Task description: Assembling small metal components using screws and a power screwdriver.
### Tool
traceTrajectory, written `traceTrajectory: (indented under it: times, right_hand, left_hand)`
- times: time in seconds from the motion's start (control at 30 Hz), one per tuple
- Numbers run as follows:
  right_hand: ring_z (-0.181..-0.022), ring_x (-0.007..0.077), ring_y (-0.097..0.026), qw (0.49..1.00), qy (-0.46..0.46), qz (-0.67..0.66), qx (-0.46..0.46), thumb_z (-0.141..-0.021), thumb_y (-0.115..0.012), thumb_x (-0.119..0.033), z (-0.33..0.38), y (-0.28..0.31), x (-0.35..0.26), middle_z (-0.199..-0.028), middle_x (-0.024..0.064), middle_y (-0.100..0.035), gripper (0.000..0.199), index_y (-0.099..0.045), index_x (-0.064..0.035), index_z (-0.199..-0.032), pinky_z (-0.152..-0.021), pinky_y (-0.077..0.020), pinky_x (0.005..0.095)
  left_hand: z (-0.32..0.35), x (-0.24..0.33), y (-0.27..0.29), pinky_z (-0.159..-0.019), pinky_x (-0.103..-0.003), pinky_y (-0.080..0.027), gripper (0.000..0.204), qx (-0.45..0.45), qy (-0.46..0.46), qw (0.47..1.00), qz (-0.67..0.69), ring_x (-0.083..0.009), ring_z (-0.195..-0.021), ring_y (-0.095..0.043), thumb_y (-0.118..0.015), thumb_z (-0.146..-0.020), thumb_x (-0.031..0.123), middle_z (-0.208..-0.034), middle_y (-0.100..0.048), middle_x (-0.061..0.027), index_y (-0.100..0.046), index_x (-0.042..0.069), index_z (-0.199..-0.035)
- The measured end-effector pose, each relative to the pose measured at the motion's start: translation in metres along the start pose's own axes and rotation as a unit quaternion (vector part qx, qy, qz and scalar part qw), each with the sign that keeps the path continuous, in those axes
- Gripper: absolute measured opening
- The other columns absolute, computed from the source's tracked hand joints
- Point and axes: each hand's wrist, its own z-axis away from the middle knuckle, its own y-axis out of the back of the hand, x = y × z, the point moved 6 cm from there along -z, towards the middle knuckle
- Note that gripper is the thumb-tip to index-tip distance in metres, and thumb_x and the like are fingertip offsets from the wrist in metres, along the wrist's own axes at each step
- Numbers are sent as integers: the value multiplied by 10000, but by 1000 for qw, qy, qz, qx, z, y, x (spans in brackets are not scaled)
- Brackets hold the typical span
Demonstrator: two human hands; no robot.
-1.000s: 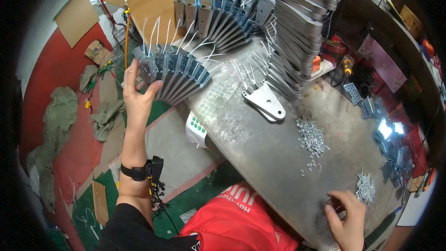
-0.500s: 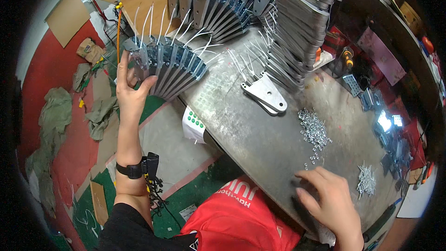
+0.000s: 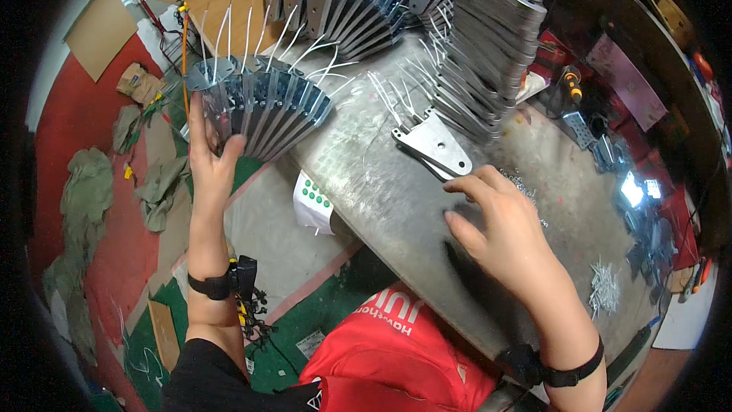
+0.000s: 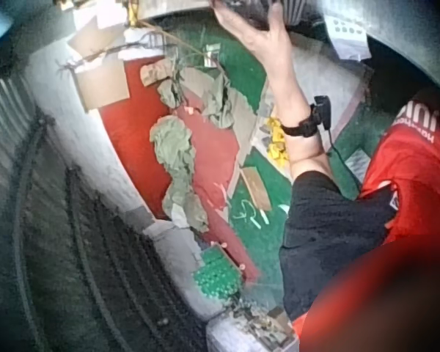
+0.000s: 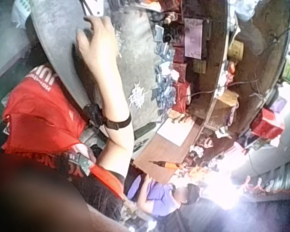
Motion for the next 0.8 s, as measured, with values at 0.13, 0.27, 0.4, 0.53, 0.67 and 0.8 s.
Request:
traceTrajectory:
  times: [0.13, 0.27, 0.4, 0.53, 0.67, 0.8]
  right_hand:
    - [-934, 344, -577, 1000, 16, -6, 7, -778, -641, -149, -8, -4, -2, -1004, 151, -577, 278, -621, -42, -1034, -819, -466, 397]
    - [-939, 344, -576, 1000, 26, -12, 12, -777, -642, -149, -7, -8, 2, -1005, 151, -576, 277, -623, -46, -1033, -818, -466, 399]
    - [-951, 346, -572, 998, 5, 11, 64, -770, -654, -162, -10, -1, 11, -1012, 147, -577, 304, -617, -49, -1050, -819, -465, 409]
    - [-986, 340, -565, 987, 27, 106, 118, -747, -688, -200, -25, -3, 13, -1043, 139, -576, 401, -586, -57, -1108, -834, -472, 423]
    - [-1013, 337, -561, 983, -1, 149, 107, -720, -716, -222, -48, -17, 18, -1069, 149, -570, 506, -547, -72, -1172, -840, -483, 429]
    - [-1007, 348, -566, 981, -30, 167, 94, -686, -743, -230, -68, -33, 24, -1059, 172, -561, 614, -501, -59, -1224, -826, -494, 436]
  left_hand:
    - [5, 4, 3, -1109, -338, -234, 674, -60, -89, 985, -131, -225, -1373, -282, -551, -935, 193, -1519, -238, -123, -184, 49, -1481]
    - [7, -8, 10, -1114, -323, -220, 626, -15, 44, 995, 85, -212, -1384, -254, -496, -963, 238, -1515, -245, -108, -195, 65, -1484]
    - [8, -6, 8, -1014, -316, -375, 623, -10, 166, 981, 102, -199, -1201, -487, -528, -951, 300, -1375, -448, -128, -270, 34, -1453]
    - [22, -42, 11, -948, -351, -446, 597, -170, 333, 889, 264, -211, -1126, -545, -486, -954, 438, -1257, -541, -159, -394, 3, -1351]
    - [28, -40, -12, -976, -544, -402, 537, -88, 347, 837, 414, -296, -1210, -479, -466, -954, 452, -1333, -483, -154, -409, 94, -1350]
    - [33, -51, -16, -977, -607, -365, 528, -82, 344, 811, 466, -305, -1239, -445, -467, -952, 450, -1335, -487, -133, -388, 133, -1366]
